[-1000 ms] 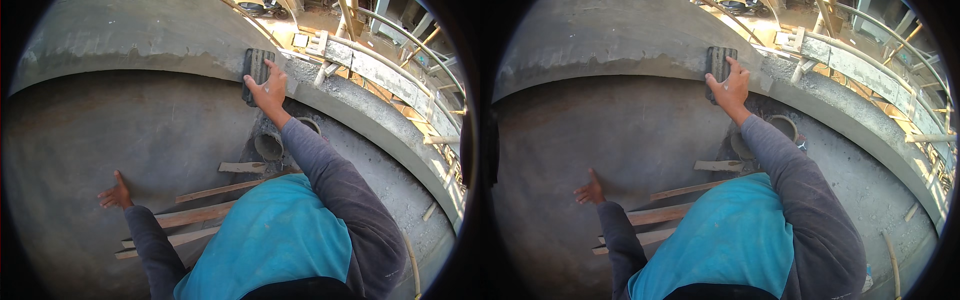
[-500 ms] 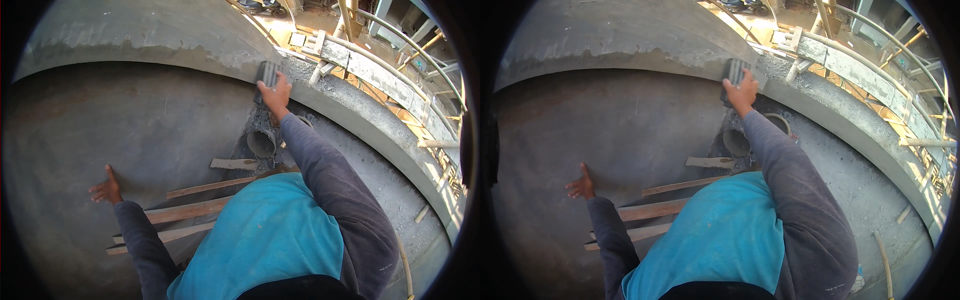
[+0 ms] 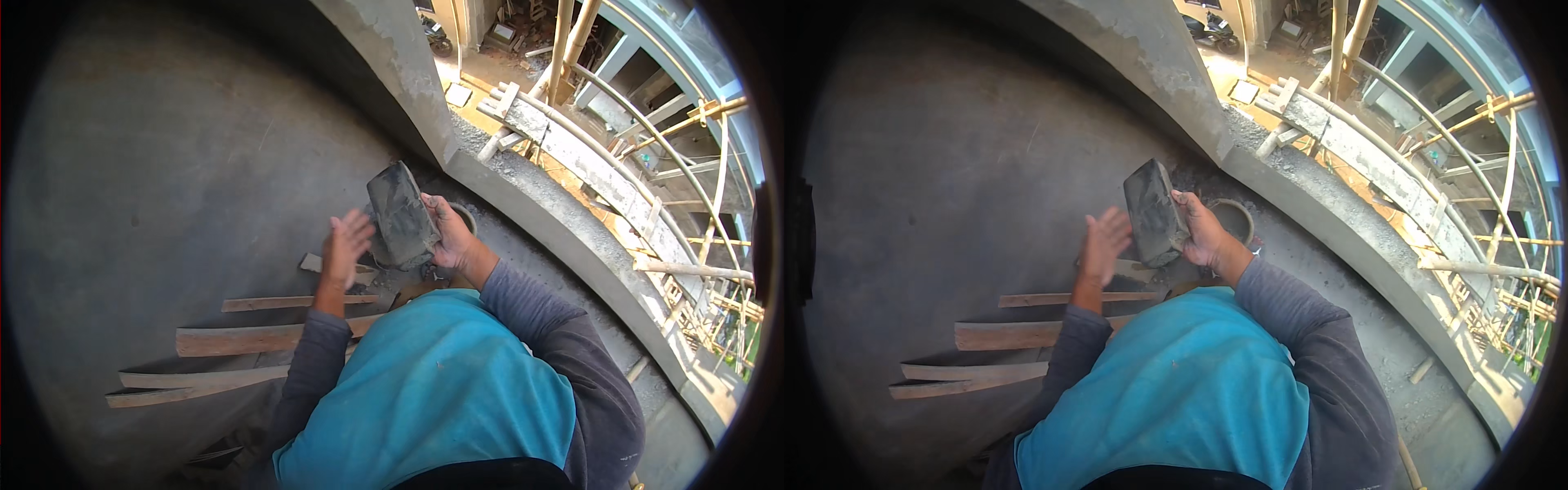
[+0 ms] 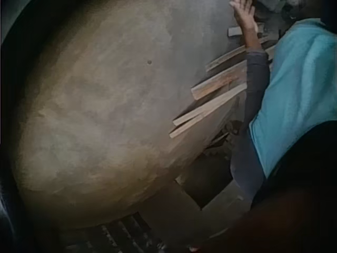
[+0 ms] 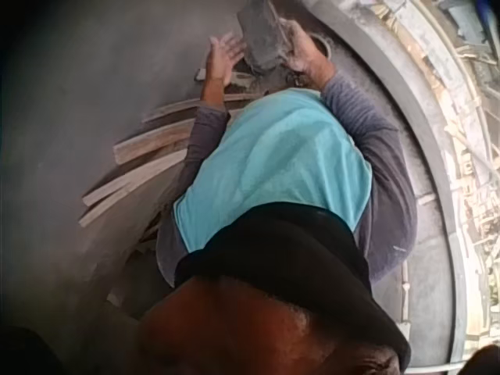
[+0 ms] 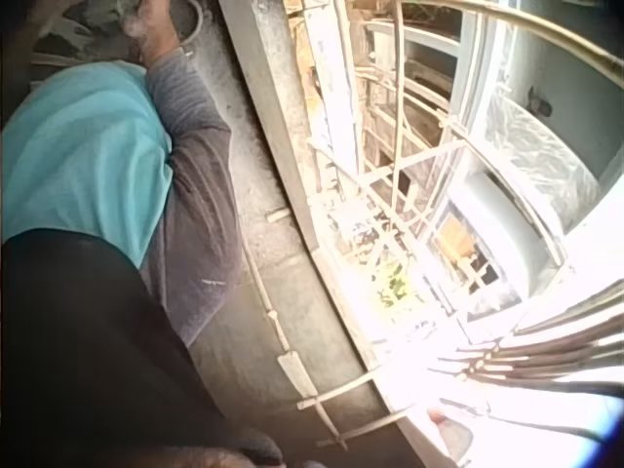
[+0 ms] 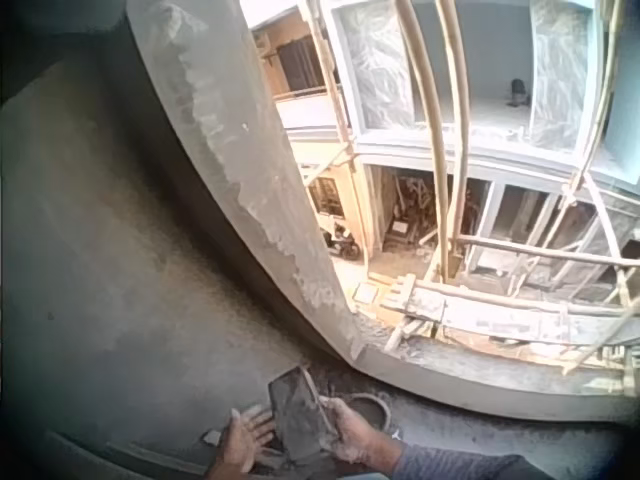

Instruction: Smoothing wet plaster on the edge of a concrete wall using a hand float.

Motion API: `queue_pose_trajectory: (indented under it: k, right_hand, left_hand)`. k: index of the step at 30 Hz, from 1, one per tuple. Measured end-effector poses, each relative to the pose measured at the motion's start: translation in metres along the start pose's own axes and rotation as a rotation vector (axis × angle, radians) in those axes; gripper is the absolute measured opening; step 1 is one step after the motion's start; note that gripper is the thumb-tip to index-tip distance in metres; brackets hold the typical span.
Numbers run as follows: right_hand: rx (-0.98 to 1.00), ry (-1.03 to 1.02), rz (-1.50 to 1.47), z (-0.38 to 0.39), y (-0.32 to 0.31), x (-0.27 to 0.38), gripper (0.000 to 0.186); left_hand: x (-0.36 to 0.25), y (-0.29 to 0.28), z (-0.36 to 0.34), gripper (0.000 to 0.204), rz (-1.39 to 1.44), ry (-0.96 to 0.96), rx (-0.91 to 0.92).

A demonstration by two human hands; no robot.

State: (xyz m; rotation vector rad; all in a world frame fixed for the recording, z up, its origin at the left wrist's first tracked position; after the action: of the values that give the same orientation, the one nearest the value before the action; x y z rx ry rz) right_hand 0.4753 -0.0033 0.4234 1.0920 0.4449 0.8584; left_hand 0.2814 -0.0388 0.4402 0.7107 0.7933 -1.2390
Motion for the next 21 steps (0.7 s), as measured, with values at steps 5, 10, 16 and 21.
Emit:
queue_pose_trajectory:
  k: [5, 10, 16, 21]
  right_hand:
    - [0.209, 0.117, -0.177, 0.017, 0.019, -0.033, 0.043]
    - [0.118, 0.081, -0.179, 0.034, 0.027, -0.049, 0.048]
    - [0.139, 0.11, -0.116, 0.043, 0.042, -0.037, 0.051]
    - [-0.103, 0.1, 0.352, 0.059, -0.003, 0.016, 0.05]
  left_hand:
    - [0.034, 0.071, 0.016, 0.088, 0.774, -0.039, 0.412]
    - [0.039, 0.082, 0.022, 0.086, 0.964, -0.023, 0.442]
    - [-0.007, 0.098, 0.033, 0.084, 1.069, 0.056, 0.444]
    - [-0.039, 0.093, 0.009, 0.074, 0.9, 0.149, 0.137]
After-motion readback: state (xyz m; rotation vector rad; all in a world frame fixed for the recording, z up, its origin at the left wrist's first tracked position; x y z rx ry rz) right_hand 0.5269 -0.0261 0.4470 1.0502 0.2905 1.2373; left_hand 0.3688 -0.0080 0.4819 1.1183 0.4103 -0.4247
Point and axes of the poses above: each hand's wrist, its own z-axis away from the middle knuckle, its own y-axis out of the palm, x = y × z, the point moved 6 cm from there along -z, towards the middle knuckle, and after that the axes turned 1 degree about -z, right-handed, at the moved point
